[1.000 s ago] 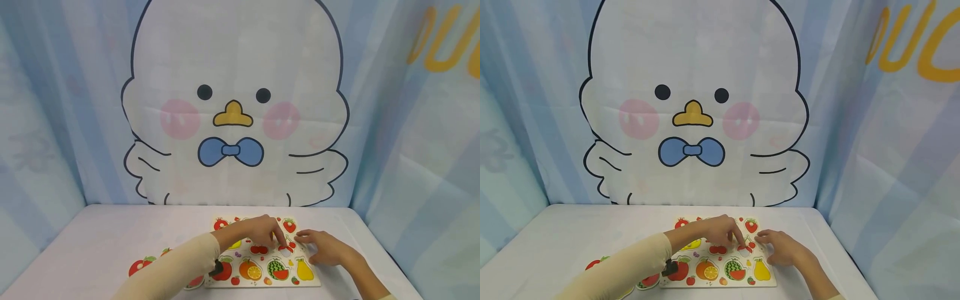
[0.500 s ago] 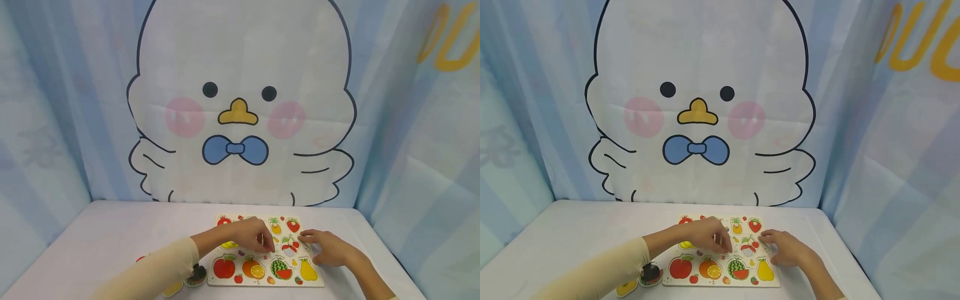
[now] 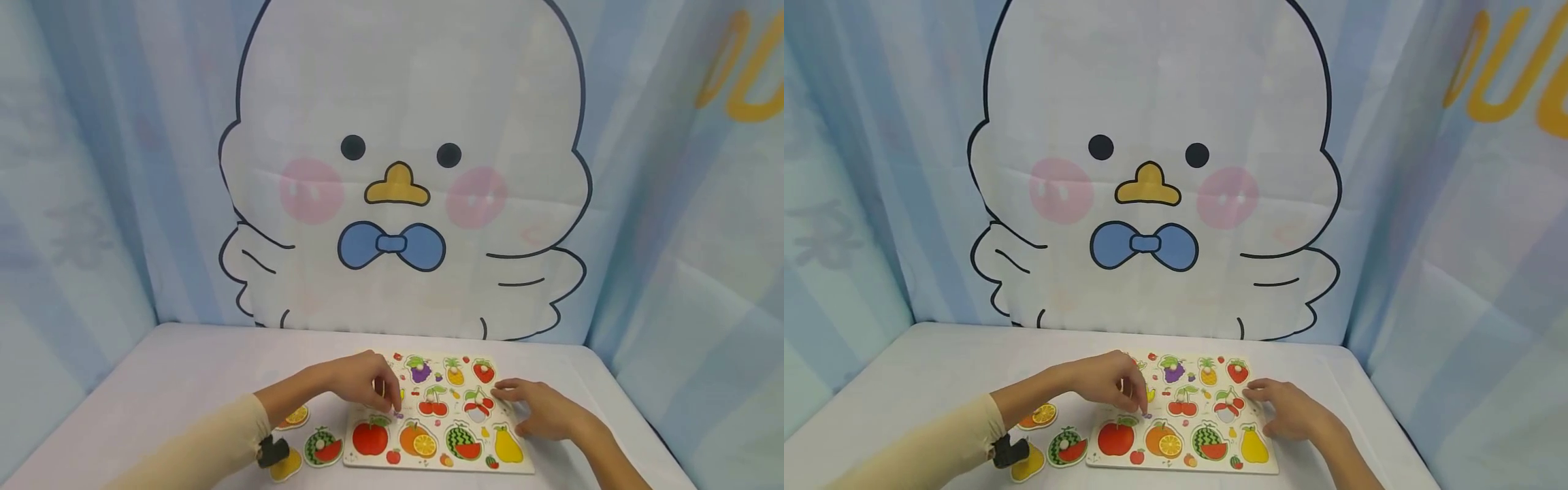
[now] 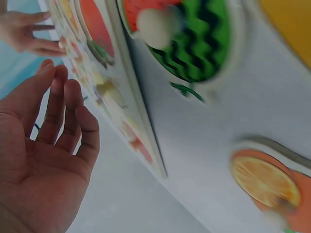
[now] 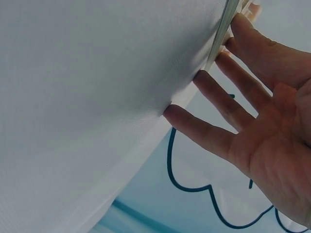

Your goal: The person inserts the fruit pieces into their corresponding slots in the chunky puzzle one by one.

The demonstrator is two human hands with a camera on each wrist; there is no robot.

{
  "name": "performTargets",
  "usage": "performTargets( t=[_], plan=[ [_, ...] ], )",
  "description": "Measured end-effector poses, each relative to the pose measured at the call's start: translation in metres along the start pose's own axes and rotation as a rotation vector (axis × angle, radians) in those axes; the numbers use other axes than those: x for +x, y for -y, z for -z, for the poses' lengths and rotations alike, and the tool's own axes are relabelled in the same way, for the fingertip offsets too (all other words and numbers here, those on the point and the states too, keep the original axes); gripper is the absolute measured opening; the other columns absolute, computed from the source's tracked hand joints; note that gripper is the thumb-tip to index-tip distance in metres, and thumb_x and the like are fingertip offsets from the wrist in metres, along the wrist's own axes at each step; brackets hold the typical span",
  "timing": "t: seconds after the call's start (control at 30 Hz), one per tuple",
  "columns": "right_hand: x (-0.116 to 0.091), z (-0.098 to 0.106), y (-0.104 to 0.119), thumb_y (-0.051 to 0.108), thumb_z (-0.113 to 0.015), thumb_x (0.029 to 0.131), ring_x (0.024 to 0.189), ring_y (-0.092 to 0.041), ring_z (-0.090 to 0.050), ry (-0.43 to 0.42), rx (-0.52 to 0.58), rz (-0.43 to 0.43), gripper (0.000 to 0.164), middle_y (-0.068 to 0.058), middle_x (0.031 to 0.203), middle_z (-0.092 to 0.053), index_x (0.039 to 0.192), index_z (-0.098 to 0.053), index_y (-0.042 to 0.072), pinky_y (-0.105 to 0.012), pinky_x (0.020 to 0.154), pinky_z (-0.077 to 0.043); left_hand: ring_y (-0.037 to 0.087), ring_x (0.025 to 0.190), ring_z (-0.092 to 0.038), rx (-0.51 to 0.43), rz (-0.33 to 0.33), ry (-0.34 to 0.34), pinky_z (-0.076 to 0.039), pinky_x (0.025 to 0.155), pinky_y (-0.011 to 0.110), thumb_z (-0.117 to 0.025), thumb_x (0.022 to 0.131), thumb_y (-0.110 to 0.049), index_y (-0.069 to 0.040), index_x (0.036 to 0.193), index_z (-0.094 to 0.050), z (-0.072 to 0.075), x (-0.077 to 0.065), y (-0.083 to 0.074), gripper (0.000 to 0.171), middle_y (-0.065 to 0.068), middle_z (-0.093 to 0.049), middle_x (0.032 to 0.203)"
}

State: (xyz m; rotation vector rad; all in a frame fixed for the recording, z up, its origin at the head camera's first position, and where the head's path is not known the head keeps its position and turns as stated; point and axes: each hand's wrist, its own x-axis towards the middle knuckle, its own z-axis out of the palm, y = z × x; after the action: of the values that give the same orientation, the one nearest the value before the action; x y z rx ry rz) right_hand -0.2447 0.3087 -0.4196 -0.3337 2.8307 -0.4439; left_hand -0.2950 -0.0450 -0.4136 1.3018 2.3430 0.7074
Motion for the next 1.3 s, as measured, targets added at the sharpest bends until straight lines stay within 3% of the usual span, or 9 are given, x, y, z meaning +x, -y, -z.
performTargets(
  t=[0.17,0.5,0.67,0.83,1.07,1.3],
  plan=[
    [0.000,0.000,-0.001,0.008,-0.082,0.070,0.125,-0.036,-0.044,-0.002,0.000,-0.008,0.061,-0.002,0.140,-0.050,0.127,-0.064,0.020,-0.061,0.097,-0.038,0.002,0.074,-0.057,-0.021,0.033,-0.016,-0.052,0.070,0.021,-0.072,0.086,-0.016,-0.025,0.090,-0.075,0.009,-0.026,0.012,0.010,-0.015,-0.069,0.087],
    [0.000,0.003,-0.002,0.007,-0.082,0.069,0.125,-0.036,-0.044,-0.003,0.020,-0.013,0.063,-0.003,0.140,-0.049,0.129,-0.062,0.018,-0.061,0.099,-0.036,0.008,0.074,-0.059,-0.089,0.197,-0.059,-0.052,0.068,0.024,-0.074,0.084,-0.015,-0.023,0.087,-0.075,0.023,-0.078,0.031,0.008,-0.013,-0.069,0.083],
    [-0.002,0.001,-0.003,0.008,-0.082,0.070,0.123,-0.034,-0.045,0.002,0.024,-0.030,0.061,-0.002,0.139,-0.050,0.128,-0.063,0.020,-0.060,0.098,-0.039,0.012,0.074,-0.057,-0.083,0.291,-0.081,-0.051,0.064,0.024,-0.076,0.081,-0.018,-0.025,0.084,-0.073,0.019,-0.105,0.041,0.008,-0.010,-0.067,0.081],
    [-0.006,-0.002,-0.005,0.008,-0.081,0.071,0.122,-0.032,-0.046,0.010,0.003,-0.038,0.061,-0.001,0.139,-0.051,0.128,-0.063,0.021,-0.061,0.096,-0.040,0.014,0.074,-0.055,-0.075,0.338,-0.101,-0.049,0.063,0.023,-0.079,0.078,-0.019,-0.027,0.082,-0.071,0.013,-0.131,0.046,0.011,-0.007,-0.062,0.081],
    [-0.003,-0.004,-0.004,0.006,-0.081,0.070,0.122,-0.033,-0.046,0.007,0.015,-0.032,0.062,-0.002,0.139,-0.050,0.128,-0.063,0.020,-0.060,0.096,-0.040,0.016,0.069,-0.054,-0.070,0.429,-0.144,-0.046,0.058,0.023,-0.080,0.076,-0.018,-0.025,0.083,-0.070,0.016,-0.167,0.051,0.015,-0.003,-0.060,0.076],
    [0.000,-0.004,-0.001,0.006,-0.081,0.070,0.122,-0.033,-0.046,0.005,0.010,-0.024,0.062,-0.002,0.139,-0.051,0.128,-0.063,0.020,-0.060,0.096,-0.041,0.018,0.070,-0.055,-0.089,0.531,-0.136,-0.046,0.059,0.026,-0.082,0.073,-0.015,-0.020,0.080,-0.066,0.016,-0.196,0.054,0.018,0.000,-0.059,0.073]
  ],
)
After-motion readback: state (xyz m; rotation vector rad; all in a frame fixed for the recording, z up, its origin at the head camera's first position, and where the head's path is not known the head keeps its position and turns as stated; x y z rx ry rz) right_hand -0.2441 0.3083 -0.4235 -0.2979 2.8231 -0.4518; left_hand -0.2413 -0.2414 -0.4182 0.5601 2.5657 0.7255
